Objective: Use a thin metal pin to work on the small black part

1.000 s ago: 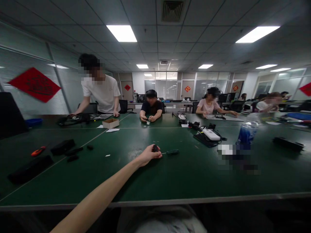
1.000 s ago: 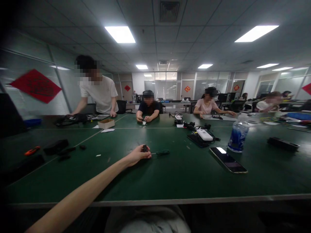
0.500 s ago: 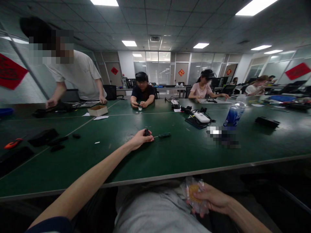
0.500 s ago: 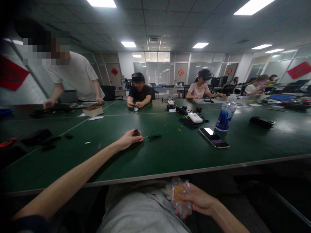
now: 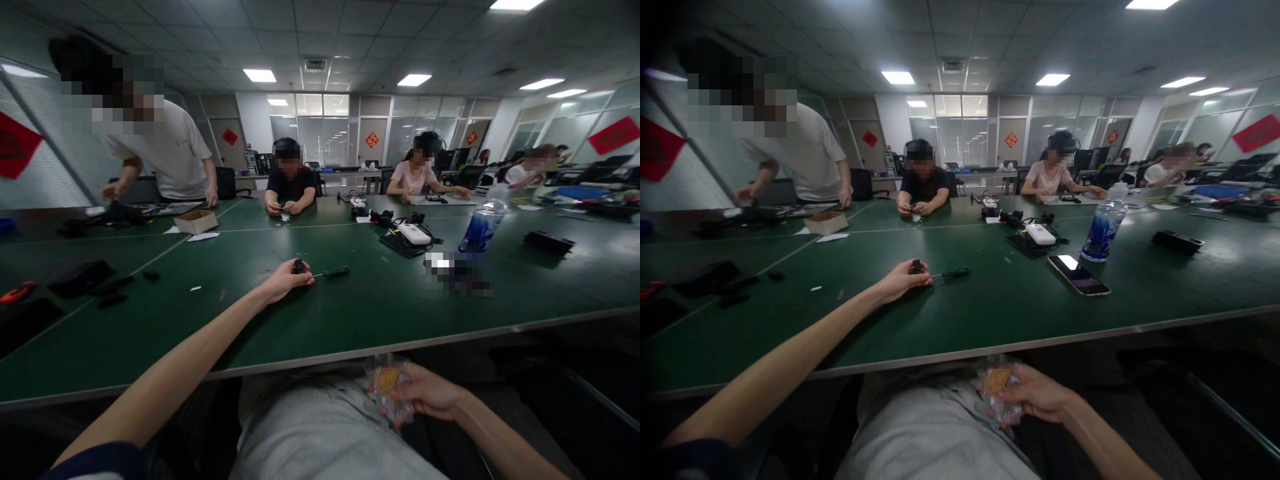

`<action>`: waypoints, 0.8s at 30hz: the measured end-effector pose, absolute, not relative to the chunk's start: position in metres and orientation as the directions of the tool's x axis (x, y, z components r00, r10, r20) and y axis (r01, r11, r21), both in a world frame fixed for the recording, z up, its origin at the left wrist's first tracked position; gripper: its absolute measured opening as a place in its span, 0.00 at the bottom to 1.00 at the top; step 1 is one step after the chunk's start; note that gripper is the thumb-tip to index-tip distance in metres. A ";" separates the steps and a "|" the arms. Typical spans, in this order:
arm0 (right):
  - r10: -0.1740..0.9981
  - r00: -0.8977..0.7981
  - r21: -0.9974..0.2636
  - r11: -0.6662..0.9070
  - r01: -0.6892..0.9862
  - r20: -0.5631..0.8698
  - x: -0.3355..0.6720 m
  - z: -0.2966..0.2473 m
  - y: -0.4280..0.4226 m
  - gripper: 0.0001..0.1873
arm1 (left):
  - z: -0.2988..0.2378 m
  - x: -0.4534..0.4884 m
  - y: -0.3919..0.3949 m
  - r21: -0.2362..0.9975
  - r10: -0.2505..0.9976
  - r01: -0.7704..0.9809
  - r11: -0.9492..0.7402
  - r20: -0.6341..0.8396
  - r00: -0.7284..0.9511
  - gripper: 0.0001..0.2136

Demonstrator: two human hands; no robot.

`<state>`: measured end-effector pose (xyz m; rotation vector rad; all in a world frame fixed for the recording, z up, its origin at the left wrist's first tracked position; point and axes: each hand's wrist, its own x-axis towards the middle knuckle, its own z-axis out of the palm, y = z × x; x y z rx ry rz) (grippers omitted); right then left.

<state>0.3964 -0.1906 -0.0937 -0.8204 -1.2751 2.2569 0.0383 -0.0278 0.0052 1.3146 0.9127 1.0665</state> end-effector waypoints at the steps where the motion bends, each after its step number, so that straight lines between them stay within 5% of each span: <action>1: 0.612 -0.736 -0.870 -0.489 -0.063 -0.291 0.397 -0.094 -0.190 0.31 | 0.005 0.038 -0.028 0.996 0.957 -0.082 -0.043 0.064 0.284 0.17; 9: 0.599 -0.706 -0.874 -0.482 0.060 -0.379 0.402 -0.101 -0.184 0.24 | 0.007 0.039 -0.029 0.996 0.957 -0.087 -0.025 0.049 0.286 0.17; 14: 0.659 -0.690 -0.908 -0.418 -0.005 -0.299 0.395 -0.094 -0.184 0.24 | 0.008 0.039 -0.030 0.996 0.958 -0.090 -0.023 0.048 0.284 0.17; 24: 0.684 -0.689 -0.940 -0.340 -0.010 -0.240 0.384 -0.080 -0.179 0.35 | 0.007 0.038 -0.030 0.996 0.955 -0.081 -0.029 0.051 0.291 0.17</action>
